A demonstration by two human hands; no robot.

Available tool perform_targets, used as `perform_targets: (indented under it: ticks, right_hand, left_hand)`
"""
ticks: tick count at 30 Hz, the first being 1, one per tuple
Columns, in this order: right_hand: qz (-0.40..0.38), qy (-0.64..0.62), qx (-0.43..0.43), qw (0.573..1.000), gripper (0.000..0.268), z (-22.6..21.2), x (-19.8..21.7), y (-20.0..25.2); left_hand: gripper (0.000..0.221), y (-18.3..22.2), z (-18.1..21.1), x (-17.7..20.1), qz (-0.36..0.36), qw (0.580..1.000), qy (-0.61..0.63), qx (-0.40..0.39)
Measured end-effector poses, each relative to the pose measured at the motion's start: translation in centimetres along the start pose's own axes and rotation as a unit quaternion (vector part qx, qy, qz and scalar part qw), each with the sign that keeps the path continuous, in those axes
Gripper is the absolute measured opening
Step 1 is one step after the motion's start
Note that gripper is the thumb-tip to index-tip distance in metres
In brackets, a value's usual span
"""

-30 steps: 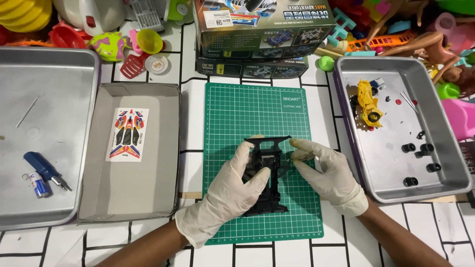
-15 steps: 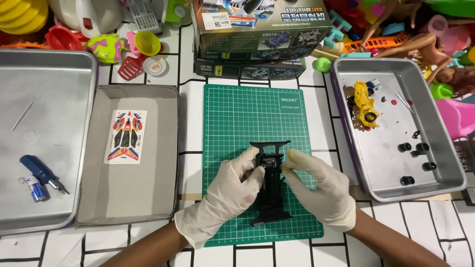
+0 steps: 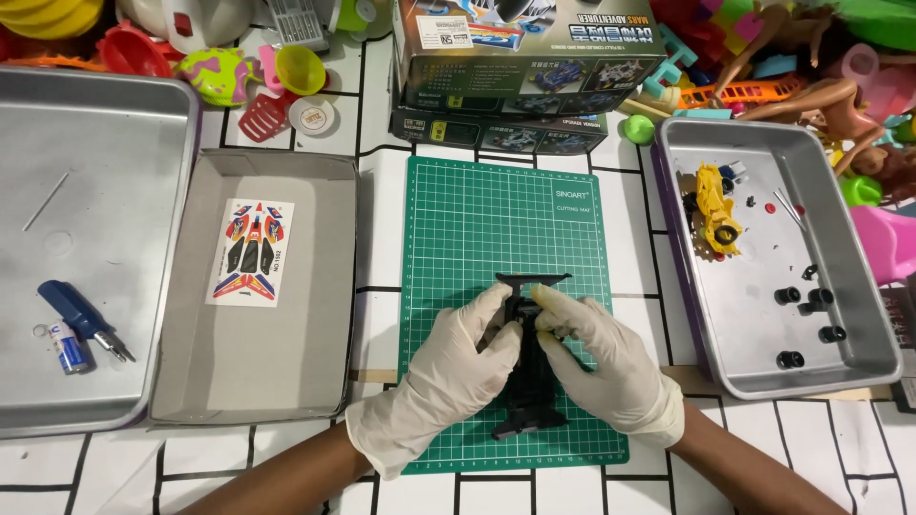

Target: Unboxing and assembling a mini 4WD model car kit, focusing on the chassis and internal components.

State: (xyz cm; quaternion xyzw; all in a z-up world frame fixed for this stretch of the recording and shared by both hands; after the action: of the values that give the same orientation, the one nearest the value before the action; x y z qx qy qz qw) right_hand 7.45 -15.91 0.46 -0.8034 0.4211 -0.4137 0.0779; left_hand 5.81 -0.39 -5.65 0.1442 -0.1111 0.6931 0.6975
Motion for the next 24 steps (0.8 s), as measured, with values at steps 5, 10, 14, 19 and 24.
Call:
perform_targets:
  ticks: [5, 10, 14, 19, 24]
  right_hand:
    - [0.001, -0.043, -0.079, 0.996, 0.063, 1.9, 0.0, 0.5]
    - [-0.023, -0.033, 0.034, 0.999, 0.068, 1.6, -0.4, 0.6]
    - [0.036, -0.004, 0.072, 0.997, 0.063, 1.3, -0.3, 1.1]
    - [0.007, 0.066, 0.101, 0.993, 0.038, 0.4, -0.8, 0.2]
    - [0.033, 0.031, 0.085, 0.995, 0.058, 2.1, 0.1, 2.5]
  left_hand:
    - [0.052, 0.0, -0.3, -0.1, 0.006, 1.0, -0.014, -0.004]
    - [0.049, -0.2, 0.5, 0.5, -0.004, 0.999, 0.011, 0.036]
    - [0.043, -0.1, 1.0, 0.9, -0.031, 0.997, -0.003, 0.076]
    - [0.046, -0.2, 0.8, 0.7, -0.021, 0.998, -0.025, 0.056]
    - [0.035, -0.3, 0.9, 0.5, -0.021, 0.999, -0.009, 0.034]
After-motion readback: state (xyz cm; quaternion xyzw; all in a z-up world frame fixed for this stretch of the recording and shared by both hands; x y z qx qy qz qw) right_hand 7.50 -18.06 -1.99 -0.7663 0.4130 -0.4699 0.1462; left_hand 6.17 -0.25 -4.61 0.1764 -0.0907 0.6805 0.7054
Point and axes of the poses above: each hand's wrist, its own y-axis away from the middle knuckle, its own x-axis out of the back of the hand, z = x × y, the point moved 6 cm from there along -y, towards the middle knuckle, and after that the axes turned 12 degrees about -y, right-handed, at the moved point
